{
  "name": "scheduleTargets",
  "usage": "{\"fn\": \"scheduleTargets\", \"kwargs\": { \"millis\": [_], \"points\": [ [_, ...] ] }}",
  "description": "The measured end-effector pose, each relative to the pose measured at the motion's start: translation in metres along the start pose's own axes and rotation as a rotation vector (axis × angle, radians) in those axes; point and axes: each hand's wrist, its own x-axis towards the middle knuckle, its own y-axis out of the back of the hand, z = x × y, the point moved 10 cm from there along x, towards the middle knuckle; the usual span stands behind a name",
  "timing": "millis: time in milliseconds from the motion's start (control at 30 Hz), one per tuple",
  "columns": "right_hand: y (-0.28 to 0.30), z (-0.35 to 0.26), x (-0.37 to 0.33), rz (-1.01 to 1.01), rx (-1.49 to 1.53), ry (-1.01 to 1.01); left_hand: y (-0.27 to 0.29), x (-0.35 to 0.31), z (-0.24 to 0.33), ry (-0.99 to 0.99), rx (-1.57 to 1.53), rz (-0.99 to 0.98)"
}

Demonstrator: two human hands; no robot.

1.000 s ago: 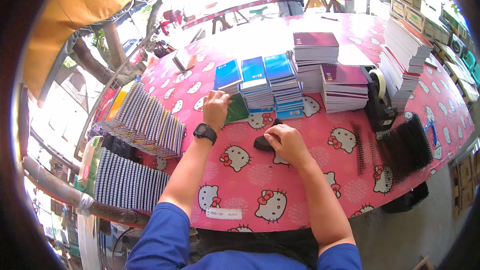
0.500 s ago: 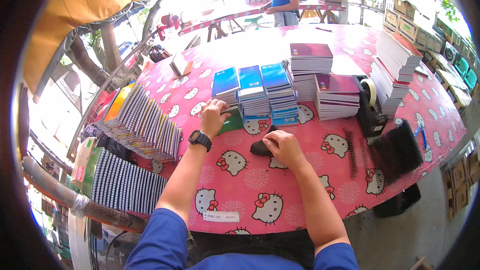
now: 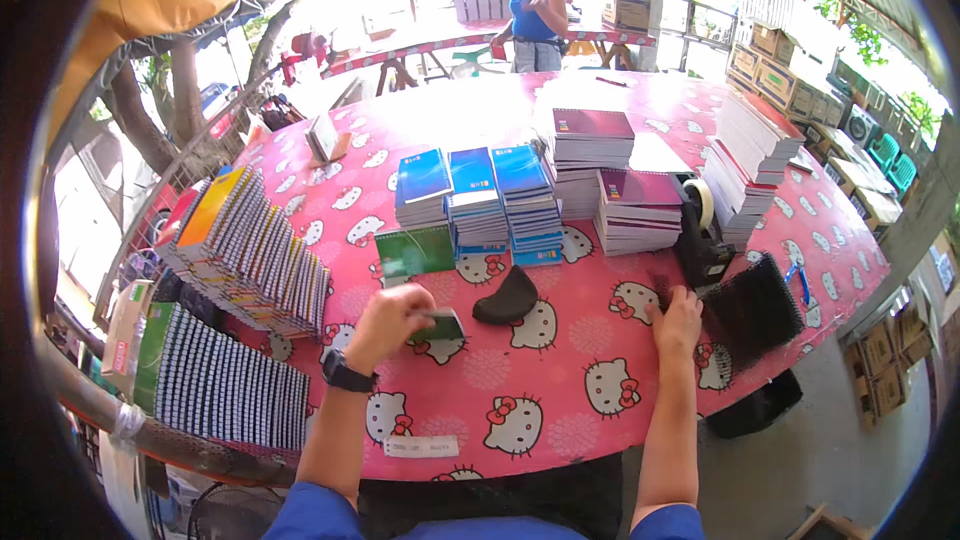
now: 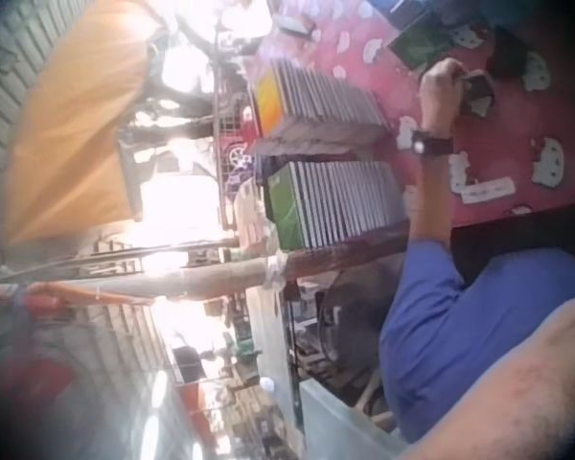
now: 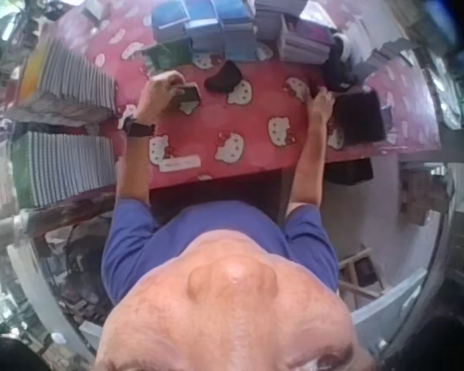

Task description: The person organizes stacks of notebooks on a table by aligning their edges, grouping them by color, and placing them into neat piles.

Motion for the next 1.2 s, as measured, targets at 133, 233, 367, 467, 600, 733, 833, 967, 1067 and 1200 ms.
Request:
{"fn": "scheduleTargets", "kwargs": {
  "millis": [133,233,367,467,600,733,833,967,1067,1200],
  "points": [
    [-0.024,0.009,0.008,-0.073,0.114,0.005,0.004,-0.014,0.01,-0.046,0.046,0.075],
    [-0.013,0.008,0.015,-0.034,0.085,-0.041,0.006,-0.02,0.006,-0.021,0.068,0.073],
    [0.002,0.001,0.024,-0.072,0.03,-0.065,0.013,-0.028,0.024,-0.182,0.296,0.316],
    [0.018,-0.033,0.029,-0.02,-0.001,0.106,0.005,-0.029,0.017,-0.172,0.236,0.375],
    [0.025,-0.127,0.019,0.005,0.249,0.449,0.008,-0.03,0.003,-0.219,0.109,0.374],
    [-0.014,-0.22,-0.027,-0.576,0.675,0.354,0.006,-0.031,-0.003,-0.192,0.138,0.342],
    [-0.015,-0.251,-0.043,-0.39,0.707,0.667,0.009,-0.03,0.002,-0.211,0.095,0.361],
    [-0.031,-0.192,-0.004,-0.226,0.381,0.462,0.006,-0.025,0.007,-0.202,0.127,0.324],
    [-0.025,-0.139,0.022,-0.239,0.32,0.304,0.006,-0.027,0.007,-0.188,0.142,0.299],
    [-0.029,-0.085,0.039,-0.268,0.025,0.025,0.002,-0.027,0.008,-0.169,0.126,0.296]
  ]
}}
